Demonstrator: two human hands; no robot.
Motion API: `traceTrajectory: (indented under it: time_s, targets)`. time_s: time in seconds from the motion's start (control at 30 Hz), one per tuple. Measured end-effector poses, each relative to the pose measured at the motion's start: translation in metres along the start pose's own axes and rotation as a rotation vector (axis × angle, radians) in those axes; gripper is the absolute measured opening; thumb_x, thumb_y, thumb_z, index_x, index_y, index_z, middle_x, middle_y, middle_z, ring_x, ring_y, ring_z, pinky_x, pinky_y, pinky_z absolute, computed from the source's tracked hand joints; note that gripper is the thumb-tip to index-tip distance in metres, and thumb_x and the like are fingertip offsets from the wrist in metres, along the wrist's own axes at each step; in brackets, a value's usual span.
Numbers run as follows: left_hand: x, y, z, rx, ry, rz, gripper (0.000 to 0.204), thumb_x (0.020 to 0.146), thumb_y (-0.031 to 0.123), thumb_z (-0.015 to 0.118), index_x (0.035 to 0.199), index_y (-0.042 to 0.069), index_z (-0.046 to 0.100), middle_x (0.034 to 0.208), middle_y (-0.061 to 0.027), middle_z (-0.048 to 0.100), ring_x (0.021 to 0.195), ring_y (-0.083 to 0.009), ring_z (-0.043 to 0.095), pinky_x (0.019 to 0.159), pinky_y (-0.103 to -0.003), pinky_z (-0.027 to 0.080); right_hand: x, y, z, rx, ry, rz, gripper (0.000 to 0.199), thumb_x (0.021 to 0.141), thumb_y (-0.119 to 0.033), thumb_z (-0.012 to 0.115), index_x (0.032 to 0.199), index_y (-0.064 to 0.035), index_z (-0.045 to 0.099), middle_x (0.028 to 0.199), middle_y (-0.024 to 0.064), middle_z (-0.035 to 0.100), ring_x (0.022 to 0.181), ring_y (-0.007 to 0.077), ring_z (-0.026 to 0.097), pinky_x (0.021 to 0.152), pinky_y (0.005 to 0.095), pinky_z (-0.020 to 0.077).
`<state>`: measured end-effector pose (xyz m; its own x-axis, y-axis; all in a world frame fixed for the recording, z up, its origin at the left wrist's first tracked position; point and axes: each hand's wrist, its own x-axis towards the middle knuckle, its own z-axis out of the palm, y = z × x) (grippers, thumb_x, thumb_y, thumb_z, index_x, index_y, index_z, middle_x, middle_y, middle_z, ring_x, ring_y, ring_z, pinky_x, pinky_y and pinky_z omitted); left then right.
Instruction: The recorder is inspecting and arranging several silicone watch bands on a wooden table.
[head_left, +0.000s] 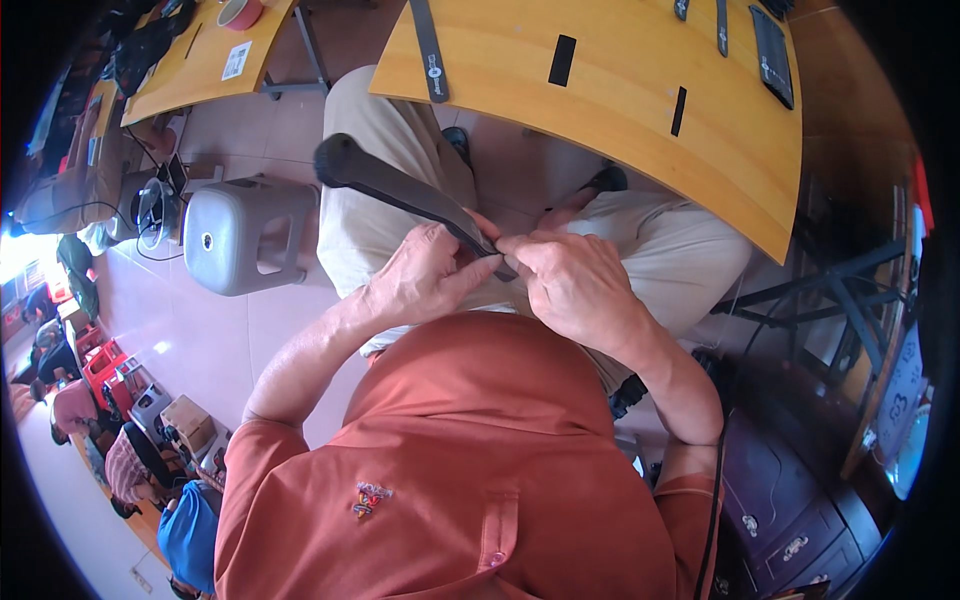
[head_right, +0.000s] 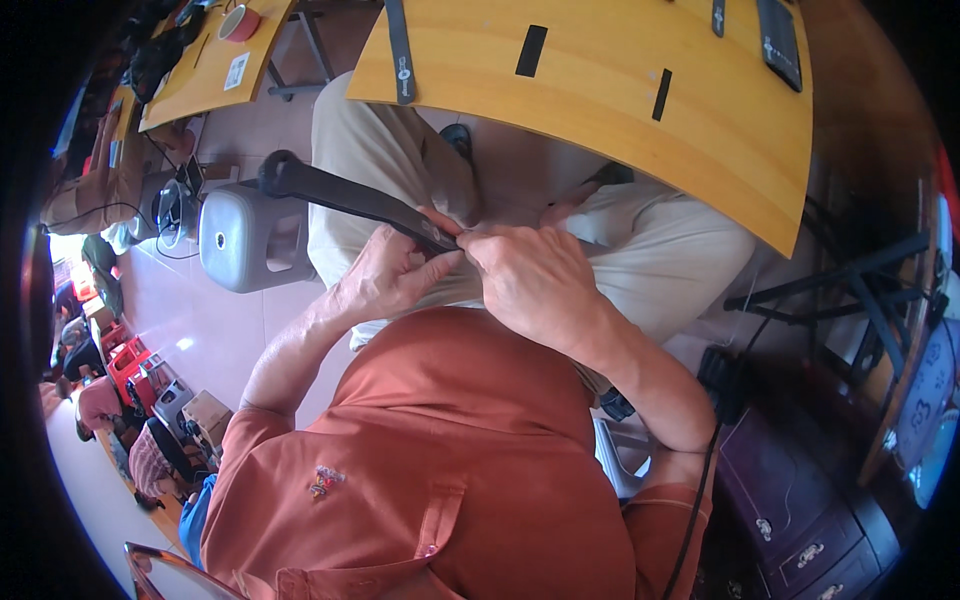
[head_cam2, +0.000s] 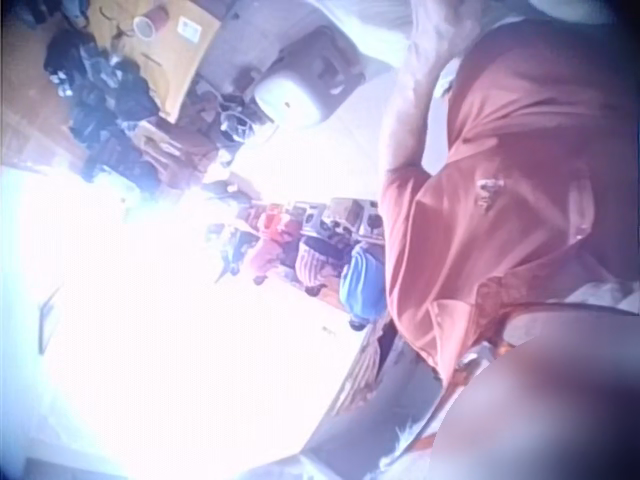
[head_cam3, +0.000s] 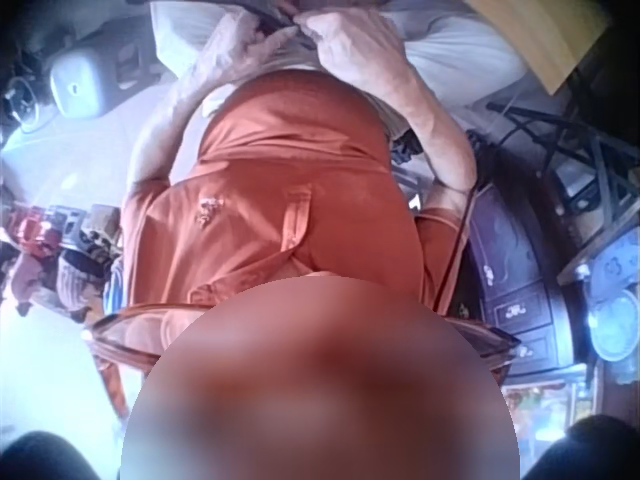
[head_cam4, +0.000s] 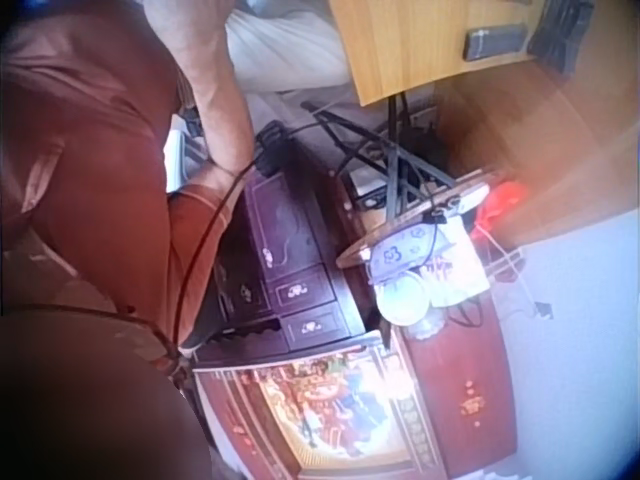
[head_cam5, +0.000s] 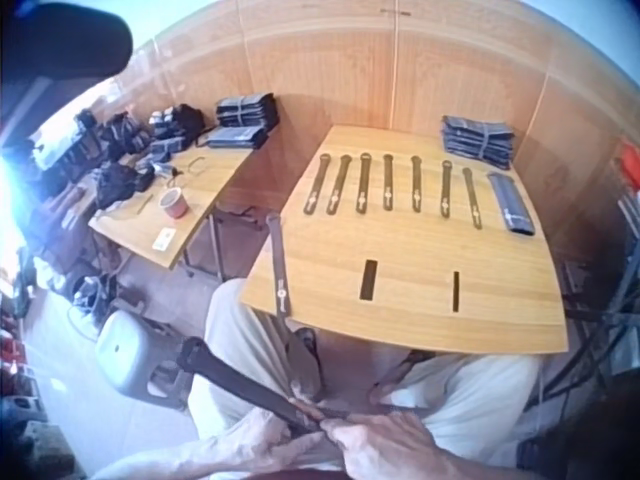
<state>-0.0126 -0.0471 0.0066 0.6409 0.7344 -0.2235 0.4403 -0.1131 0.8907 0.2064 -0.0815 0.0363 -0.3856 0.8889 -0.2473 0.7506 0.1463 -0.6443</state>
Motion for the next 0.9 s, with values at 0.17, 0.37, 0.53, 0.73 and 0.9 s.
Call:
traceTrajectory:
  time_s: [0.17,0.37,0.53,0.73,0.9]
  targets:
    - [-0.002,-0.01,0.003,0.053,-0.065,0.103,0.026,0.092,0.007,0.068,0.115,-0.002,0.061,0.092,-0.0144,0.065,0.081,-0.0257,0.065,0.071,-0.038,0.05,0.001,0.008,0.006,0.01,-0.047,-0.078,0.031,0.08,0.002,0.057,0.107,-0.0029,0.072,0.089,0.0164,0.072,0.08,0.0381,0.069,0.069,0.0488,0.0539]
    - [-0.001,-0.005,-0.001,0.029,-0.039,0.049,0.022,0.088,0.004,0.059,0.109,-0.003,0.059,0.084,-0.0176,0.063,0.076,-0.0312,0.064,0.07,-0.039,0.05,0.007,0.007,0.003,-0.047,-0.046,-0.128,0.025,0.083,-0.002,0.061,0.105,-0.0033,0.071,0.088,0.0158,0.072,0.08,0.0379,0.069,0.069,0.0478,0.0543]
    - [-0.005,-0.01,0.003,-0.456,0.027,-0.231,0.02,0.093,0.008,0.061,0.111,0.0,0.059,0.085,-0.0022,0.059,0.074,-0.0088,0.054,0.065,-0.028,0.045,0.006,0.017,0.002,0.152,0.077,-0.094,0.03,0.083,-0.018,0.081,0.108,-0.0044,0.069,0.088,0.0137,0.072,0.079,0.031,0.07,0.065,0.0397,0.0529]
    - [-0.007,-0.009,0.01,-0.673,-0.041,-0.318,0.02,0.095,0.008,0.058,0.114,0.002,0.058,0.084,0.001,0.056,0.074,-0.0056,0.052,0.065,-0.024,0.045,0.011,0.028,0.041,0.546,0.288,-0.265,0.029,0.08,-0.005,0.083,0.106,-0.0038,0.07,0.091,0.0091,0.068,0.08,0.0221,0.068,0.069,0.0324,0.0536]
    - [-0.007,-0.008,0.007,-0.722,-0.061,-0.289,0.019,0.096,0.008,0.057,0.114,0.001,0.059,0.082,0.002,0.055,0.073,-0.0048,0.051,0.065,-0.022,0.044,0.013,0.035,0.054,0.626,0.331,-0.345,0.023,0.081,0.001,0.079,0.102,-0.0016,0.071,0.092,0.0107,0.069,0.084,0.0253,0.07,0.072,0.0342,0.0552]
